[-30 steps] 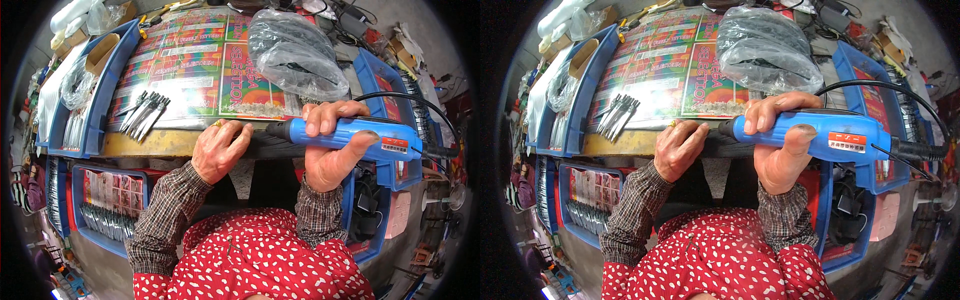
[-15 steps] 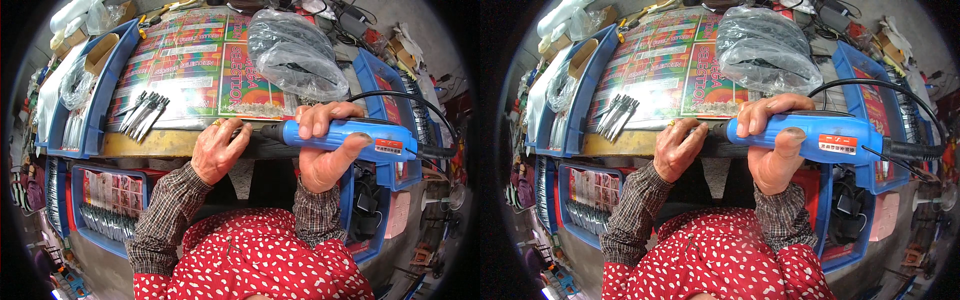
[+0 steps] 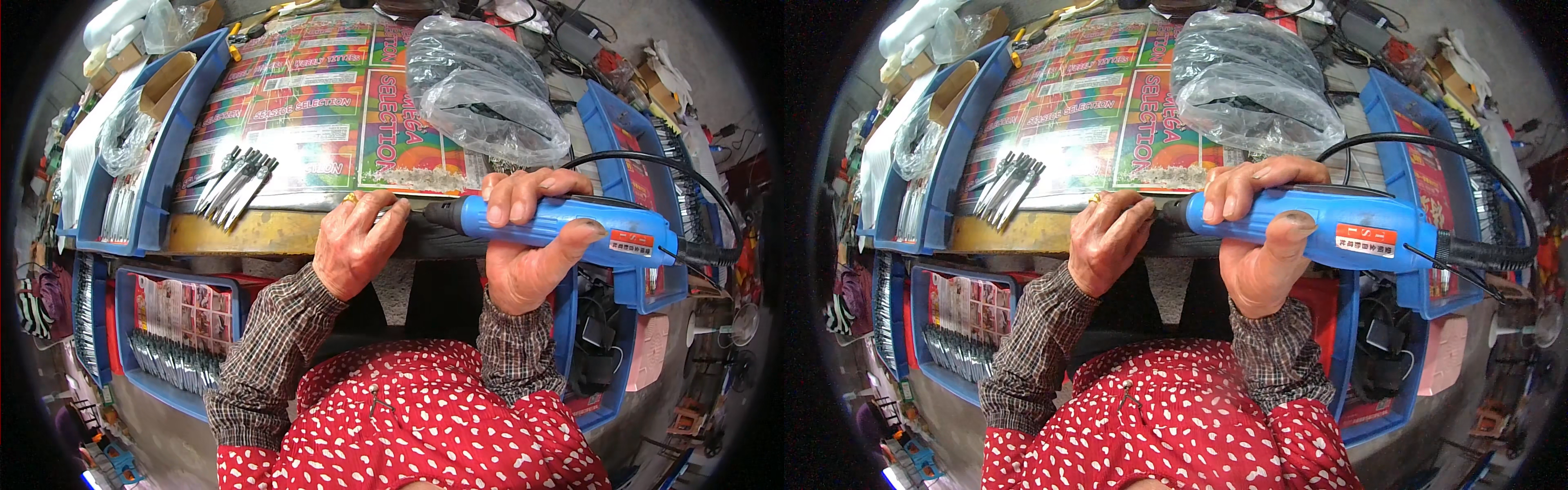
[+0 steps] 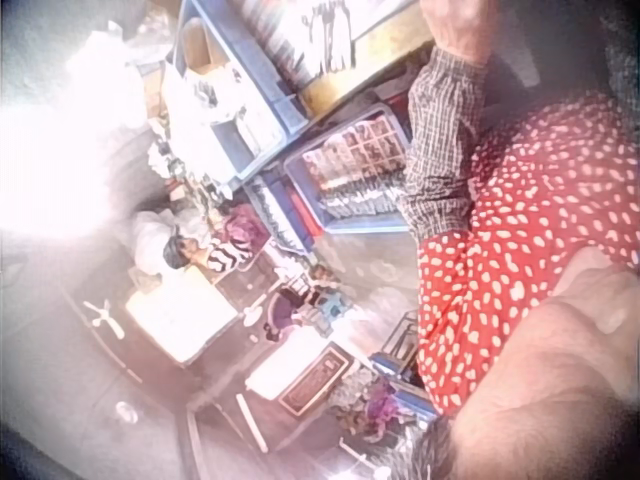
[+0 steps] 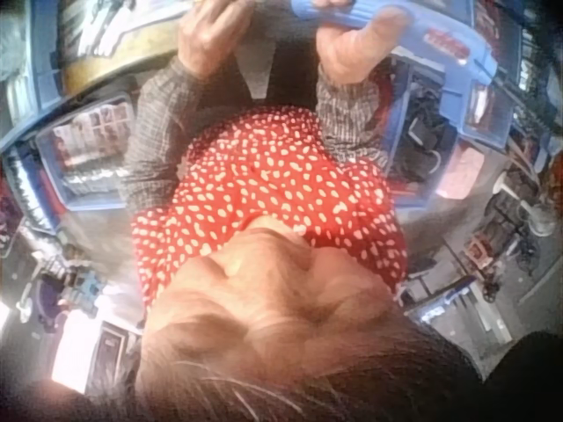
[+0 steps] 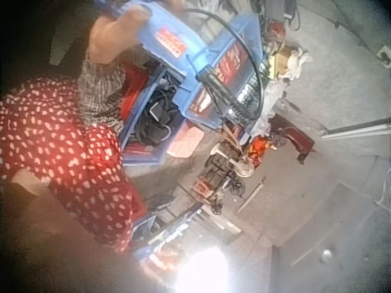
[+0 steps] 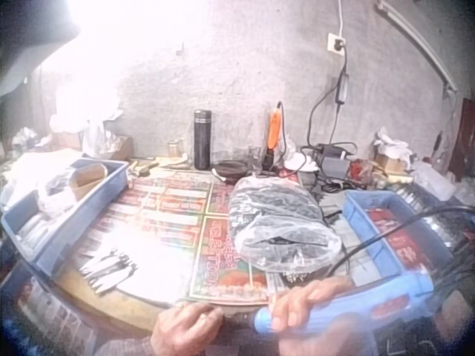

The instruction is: The person assembles small metal parts and plastic components at a workbench using an electric screwdriver.

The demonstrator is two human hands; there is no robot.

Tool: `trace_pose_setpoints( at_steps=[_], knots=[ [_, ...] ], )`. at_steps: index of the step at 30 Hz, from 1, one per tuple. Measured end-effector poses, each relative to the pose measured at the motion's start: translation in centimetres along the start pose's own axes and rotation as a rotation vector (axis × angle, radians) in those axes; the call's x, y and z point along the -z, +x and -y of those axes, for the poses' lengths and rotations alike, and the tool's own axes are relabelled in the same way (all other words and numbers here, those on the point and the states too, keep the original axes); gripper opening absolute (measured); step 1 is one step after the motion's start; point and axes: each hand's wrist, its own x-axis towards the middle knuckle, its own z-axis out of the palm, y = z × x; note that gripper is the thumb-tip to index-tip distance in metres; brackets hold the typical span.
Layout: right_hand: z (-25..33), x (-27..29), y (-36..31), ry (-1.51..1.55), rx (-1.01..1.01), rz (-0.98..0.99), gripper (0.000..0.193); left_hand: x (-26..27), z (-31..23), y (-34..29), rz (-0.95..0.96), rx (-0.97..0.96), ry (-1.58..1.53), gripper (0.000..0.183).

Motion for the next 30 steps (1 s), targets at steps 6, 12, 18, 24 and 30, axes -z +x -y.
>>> trace_pose_setpoints(
  at_steps=[6, 12, 18, 24, 30],
  knots=[
    [-0.14, -0.04, -0.03, 0.004, -0.010, -0.025, 0.056, 0.15, 0.06, -0.15, 0.013, 0.002, 0.020, 0.031],
    [0.39, 0.38, 0.30, 0.027, -0.014, -0.045, 0.056, -0.13, 0.18, -0.12, -0.023, -0.032, 0.022, 0.030],
    [0.31, 0.52, 0.37, 0.038, -0.024, -0.033, 0.055, 0.09, 0.15, -0.07, -0.012, -0.004, -0.006, 0.031],
    [0.09, 0.24, 0.27, 0.030, -0.021, -0.035, 0.055, 0.22, -0.02, -0.10, 0.004, 0.022, 0.012, 0.033],
    [0.04, 0.17, 0.26, 0.014, -0.019, -0.038, 0.056, 0.12, -0.02, -0.16, 0.013, 0.011, 0.023, 0.033]
  ],
)
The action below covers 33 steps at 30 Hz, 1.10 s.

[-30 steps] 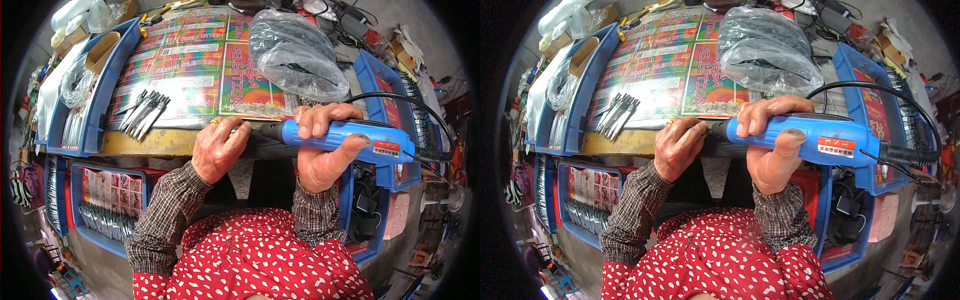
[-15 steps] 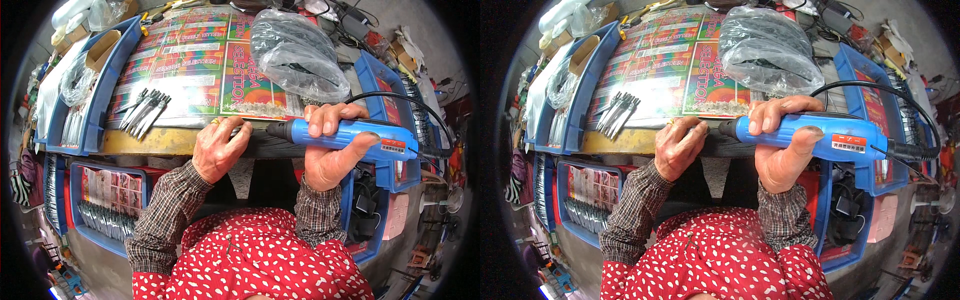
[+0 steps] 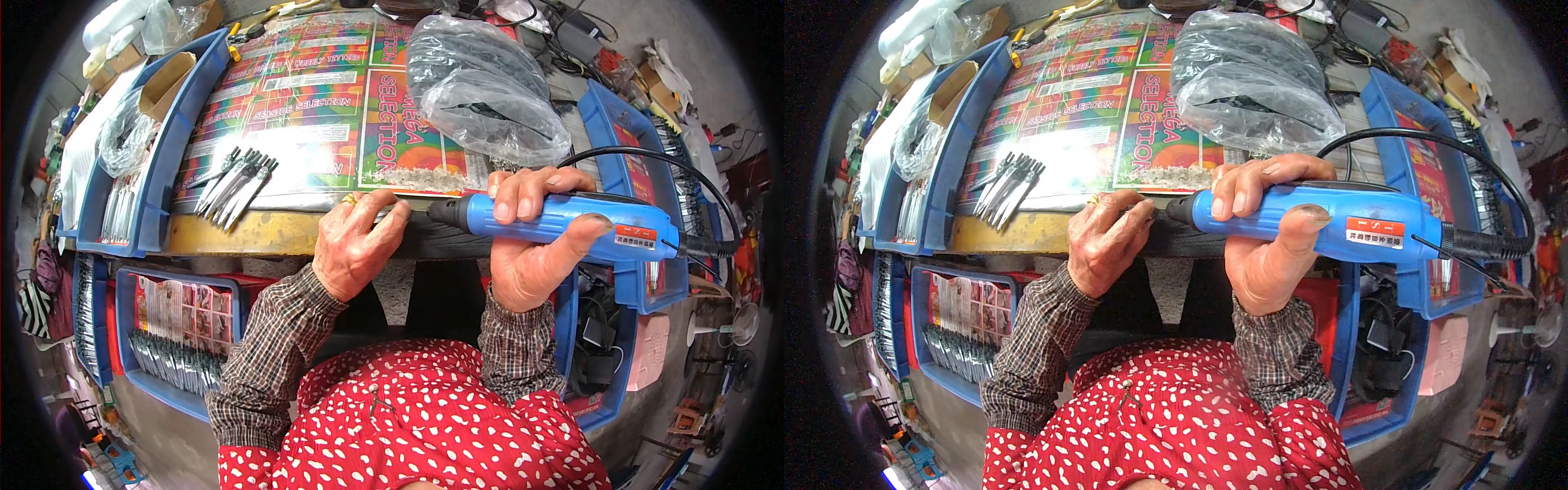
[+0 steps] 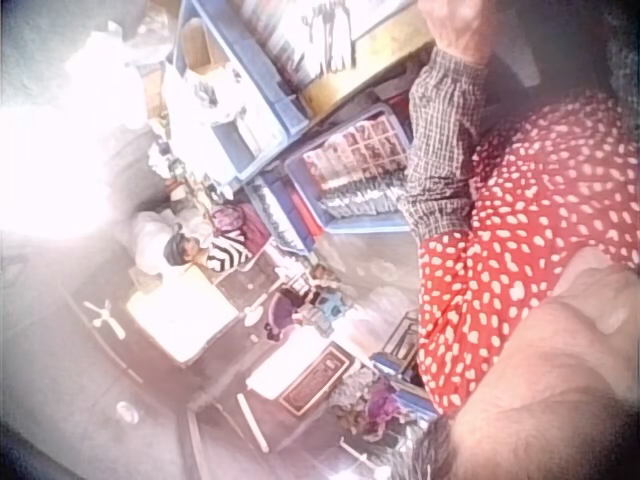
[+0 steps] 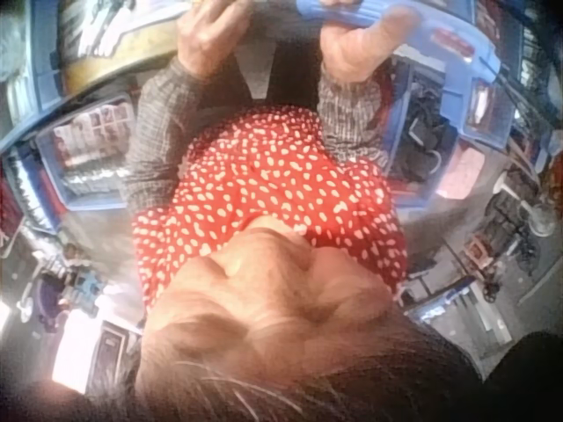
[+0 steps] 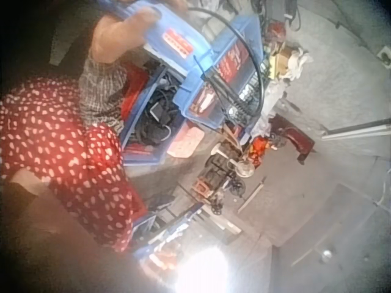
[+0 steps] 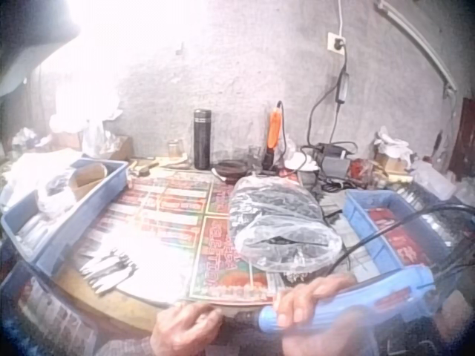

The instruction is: The person assembles small metal parts and plastic components at a workbench using an electric screwdriver.

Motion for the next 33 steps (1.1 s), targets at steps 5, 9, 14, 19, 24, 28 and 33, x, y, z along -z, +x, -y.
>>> trace_pose_setpoints(
  at_steps=[5, 9, 14, 19, 24, 28, 33],
  knots=[
    [-0.1, -0.1, -0.1, -0.007, 0.000, -0.002, 0.055, -0.1, 0.1, 0.2, 0.012, -0.013, 0.017, 0.033],
    [-0.2, 0.2, 0.0, 0.004, -0.002, -0.007, 0.055, -0.3, 0.4, -0.4, -0.022, -0.042, 0.047, 0.032],
    [0.1, 0.9, 0.4, 0.013, 0.017, -0.025, 0.054, -0.3, 0.2, -0.4, -0.068, -0.052, 0.070, 0.032],
    [-0.3, 1.2, 0.3, -0.031, 0.024, -0.022, 0.051, -0.1, 0.0, -0.2, -0.093, -0.044, 0.019, 0.031],
    [-1.8, 1.0, 0.0, -0.107, -0.023, -0.021, 0.050, 0.4, -0.4, 0.1, -0.041, 0.070, 0.007, 0.030],
    [-2.3, 0.7, 0.1, -0.104, -0.025, -0.014, 0.050, 0.4, 0.0, -0.1, -0.078, 0.093, -0.043, 0.027],
    [-2.7, 0.9, 0.3, 0.024, 0.006, 0.055, 0.044, 0.6, -0.2, 0.1, -0.082, 0.079, -0.023, 0.028]
  ],
)
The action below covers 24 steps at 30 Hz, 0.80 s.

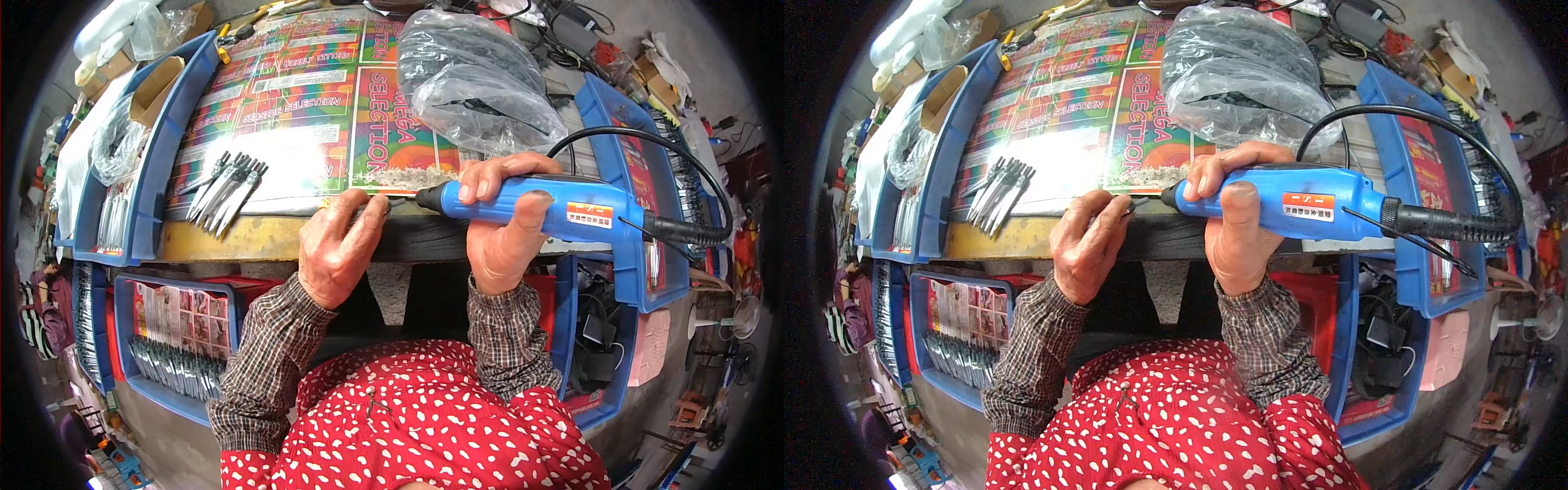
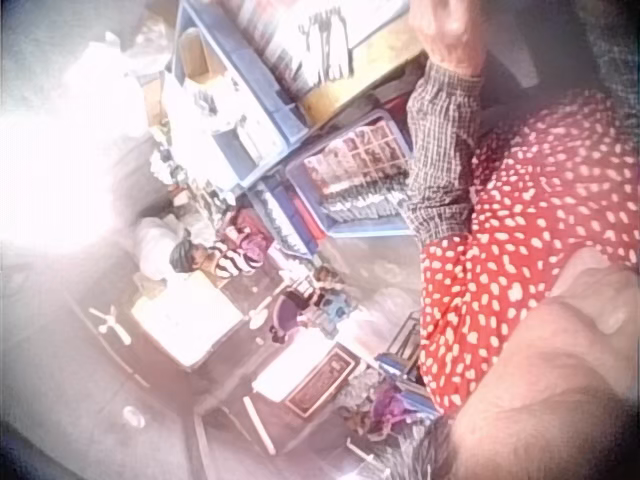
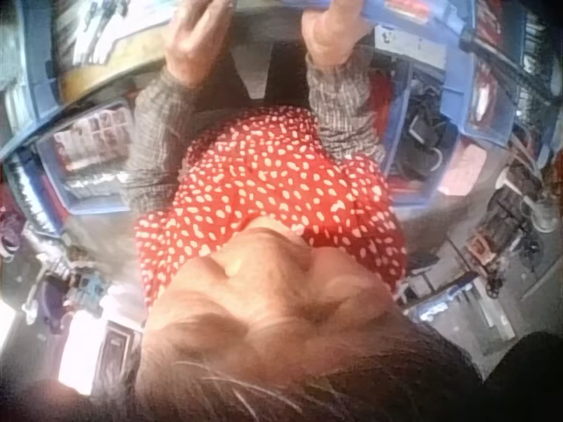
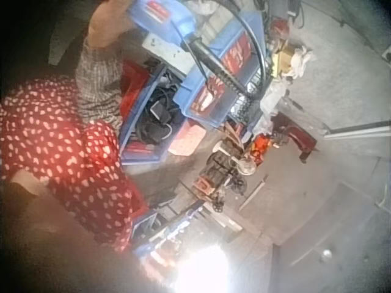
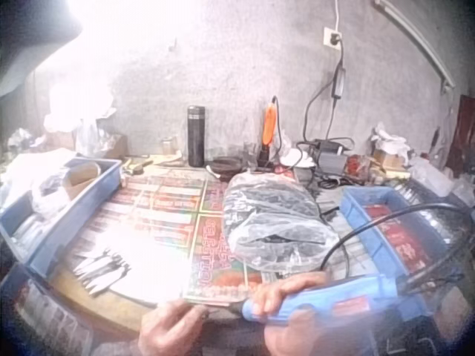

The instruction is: The person assembles small metal parts and plastic components at a workbench using an electric screwdriver.

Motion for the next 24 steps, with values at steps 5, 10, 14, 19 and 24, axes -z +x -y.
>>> trace_pose_setpoints(
  at_steps=[5, 10, 14, 19, 24],
  knots=[
    [0.4, -0.1, -0.1, -0.065, -0.058, -0.066, 0.050, 0.0, 0.2, -0.4, 0.006, -0.018, 0.039, 0.030],
    [1.3, 0.0, 0.2, -0.086, -0.040, -0.057, 0.050, -0.1, 0.3, -0.4, -0.008, -0.076, 0.003, 0.030],
    [1.6, -0.2, 0.4, -0.033, -0.001, -0.071, 0.051, -0.1, 0.4, -0.3, -0.018, -0.100, -0.014, 0.029],
    [2.0, -0.4, 0.4, -0.046, -0.004, -0.084, 0.052, -0.1, 0.4, -0.4, -0.021, -0.077, 0.003, 0.026],
    [2.1, -0.4, 0.5, -0.035, -0.006, -0.086, 0.053, -0.3, 0.6, -0.7, -0.024, -0.094, 0.017, 0.029]
  ],
)
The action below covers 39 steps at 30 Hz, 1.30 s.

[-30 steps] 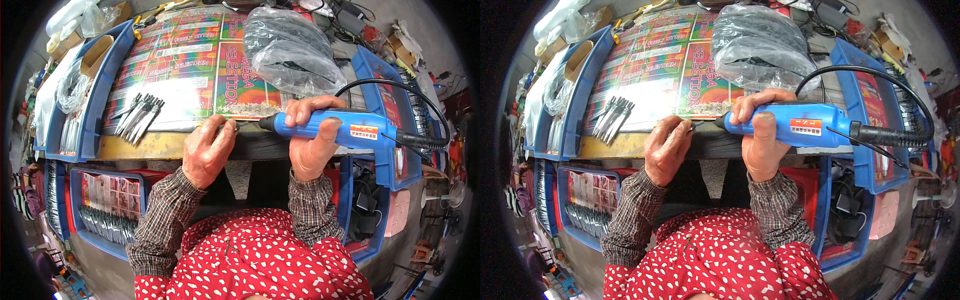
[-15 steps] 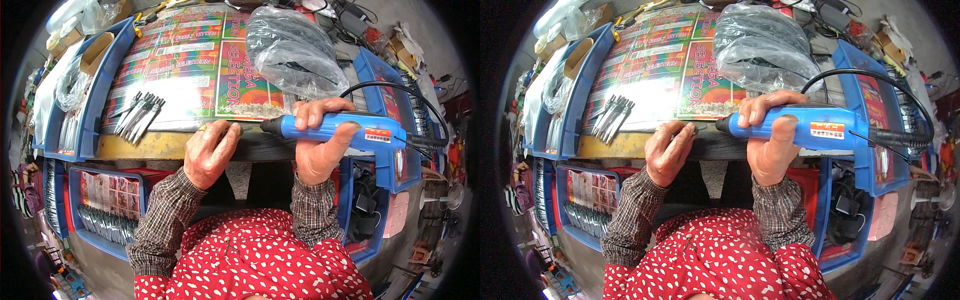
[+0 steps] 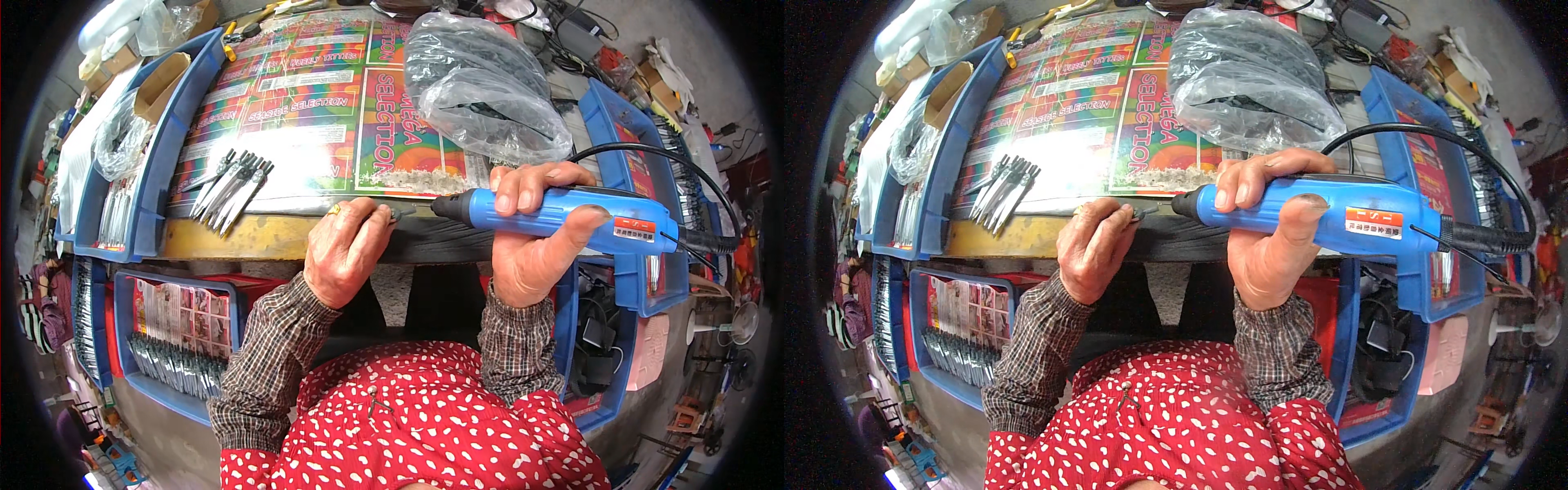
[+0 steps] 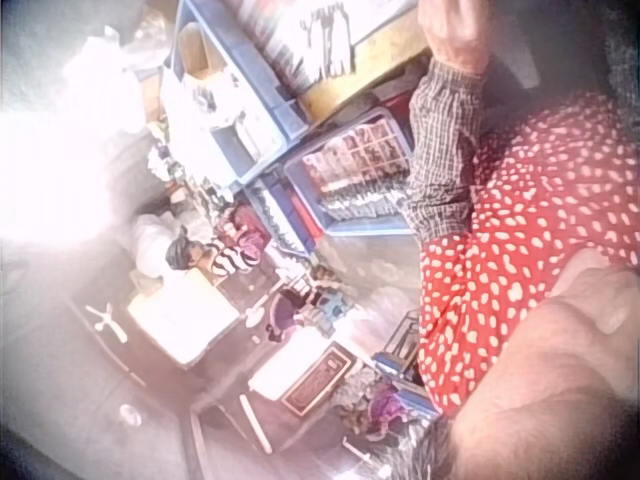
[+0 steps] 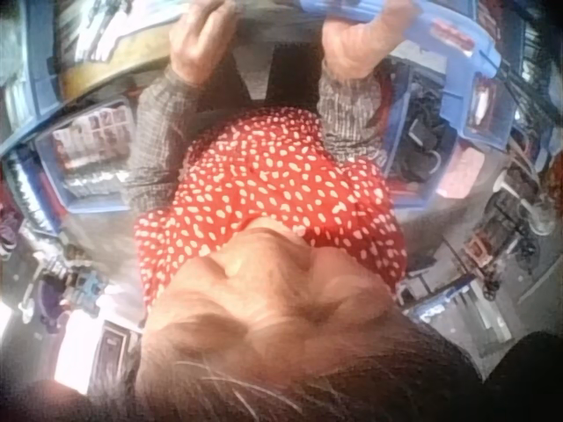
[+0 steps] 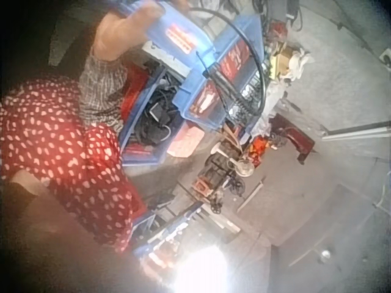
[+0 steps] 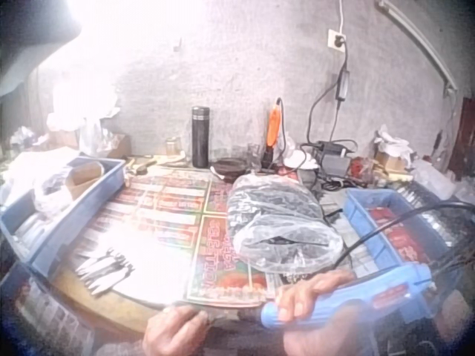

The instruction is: The person assembles small metal parts and plastic components at a workbench using an electric screwdriver.

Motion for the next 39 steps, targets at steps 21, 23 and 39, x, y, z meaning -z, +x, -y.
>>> trace_pose_setpoints(
  at_steps=[21, 23, 39],
  knots=[
    [0.2, -0.8, 0.3, 0.031, 0.022, 0.047, 0.053, 0.0, -0.1, 0.3, 0.001, -0.036, -0.028, 0.025],
    [0.1, -1.0, 0.1, 0.037, 0.014, 0.057, 0.054, 0.0, -0.1, 0.3, 0.009, -0.009, -0.032, 0.024],
    [-0.5, -1.1, -0.4, 0.060, -0.015, 0.072, 0.057, 0.0, 0.1, 0.3, 0.009, -0.041, -0.022, 0.036]
  ],
)
